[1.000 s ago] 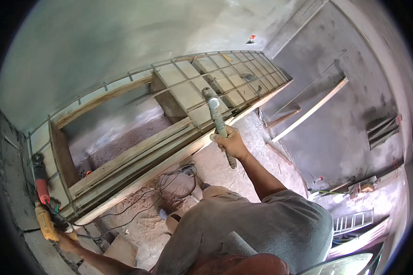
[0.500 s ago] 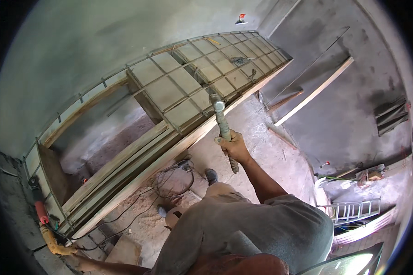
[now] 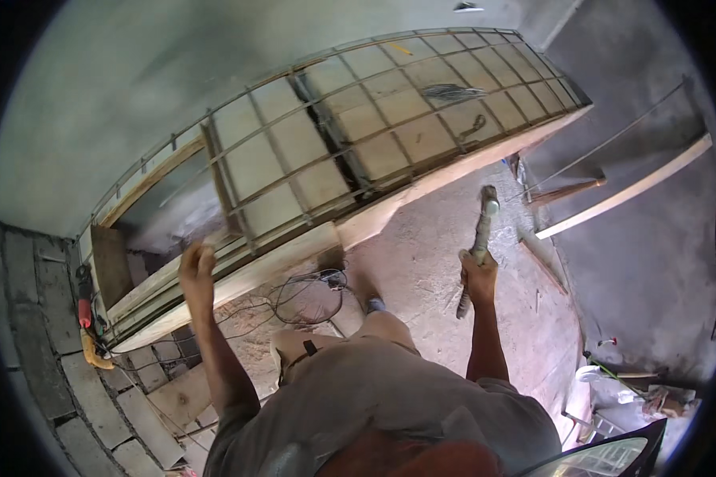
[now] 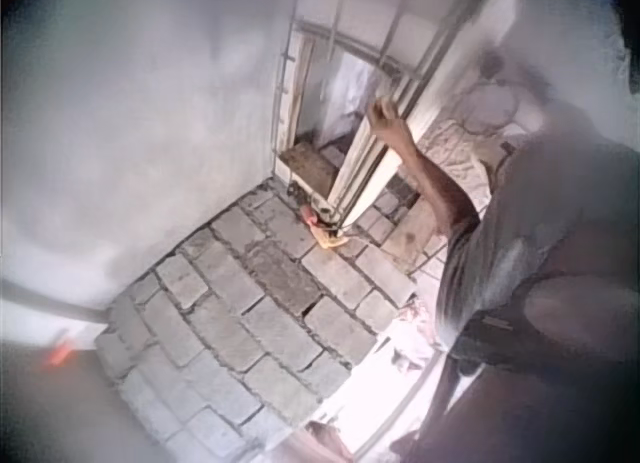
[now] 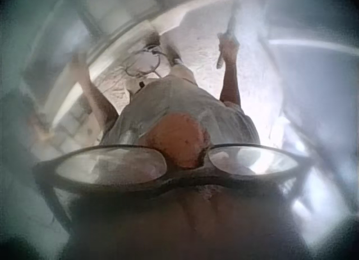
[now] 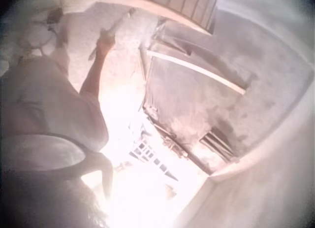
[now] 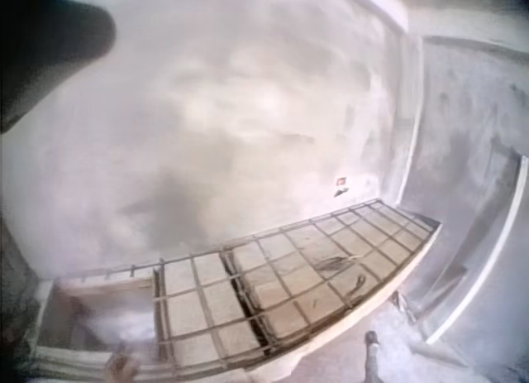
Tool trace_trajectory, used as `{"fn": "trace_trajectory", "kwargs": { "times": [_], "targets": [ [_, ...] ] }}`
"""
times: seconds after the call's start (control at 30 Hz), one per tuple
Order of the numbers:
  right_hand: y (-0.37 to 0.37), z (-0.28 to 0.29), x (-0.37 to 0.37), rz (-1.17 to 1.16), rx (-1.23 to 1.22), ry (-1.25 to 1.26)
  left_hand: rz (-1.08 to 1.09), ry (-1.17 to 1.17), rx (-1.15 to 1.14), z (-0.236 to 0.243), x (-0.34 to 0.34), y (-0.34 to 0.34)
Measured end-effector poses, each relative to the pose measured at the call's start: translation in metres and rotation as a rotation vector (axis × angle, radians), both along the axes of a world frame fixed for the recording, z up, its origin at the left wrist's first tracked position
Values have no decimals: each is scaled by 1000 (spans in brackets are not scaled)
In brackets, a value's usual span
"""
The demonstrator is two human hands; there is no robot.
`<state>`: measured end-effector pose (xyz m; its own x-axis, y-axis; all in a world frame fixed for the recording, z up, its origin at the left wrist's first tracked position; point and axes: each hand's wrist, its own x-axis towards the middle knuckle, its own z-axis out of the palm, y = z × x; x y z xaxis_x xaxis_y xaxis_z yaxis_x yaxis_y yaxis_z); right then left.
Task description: The person secures a metal rebar grid onto a wooden countertop frame using a hammer, drills holes into the adjacent concrete wall with a power drill, and hammers metal supports into place.
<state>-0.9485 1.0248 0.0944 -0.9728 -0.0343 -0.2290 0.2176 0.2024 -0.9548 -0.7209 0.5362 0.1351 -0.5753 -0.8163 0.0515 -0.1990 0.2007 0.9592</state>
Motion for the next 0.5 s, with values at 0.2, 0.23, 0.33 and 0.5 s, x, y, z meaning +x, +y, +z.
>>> {"fn": "trace_trajectory", "kwargs": {
  "times": [0.2, 0.23, 0.33, 0.5],
  "targets": [
    [144, -7, 24, -232, 167, 1, -533, 1, -40, 13, -201, 105],
    [159, -6, 33, -297, 164, -21, -646, -50, -56, 16, -227, 119],
    [194, -5, 59, -456, 140, -36, -776, 0, -135, 9, -306, 154],
    [232, -10, 70, -642, 116, -62, -774, -80, -302, 24, -438, 187]
  ]
}}
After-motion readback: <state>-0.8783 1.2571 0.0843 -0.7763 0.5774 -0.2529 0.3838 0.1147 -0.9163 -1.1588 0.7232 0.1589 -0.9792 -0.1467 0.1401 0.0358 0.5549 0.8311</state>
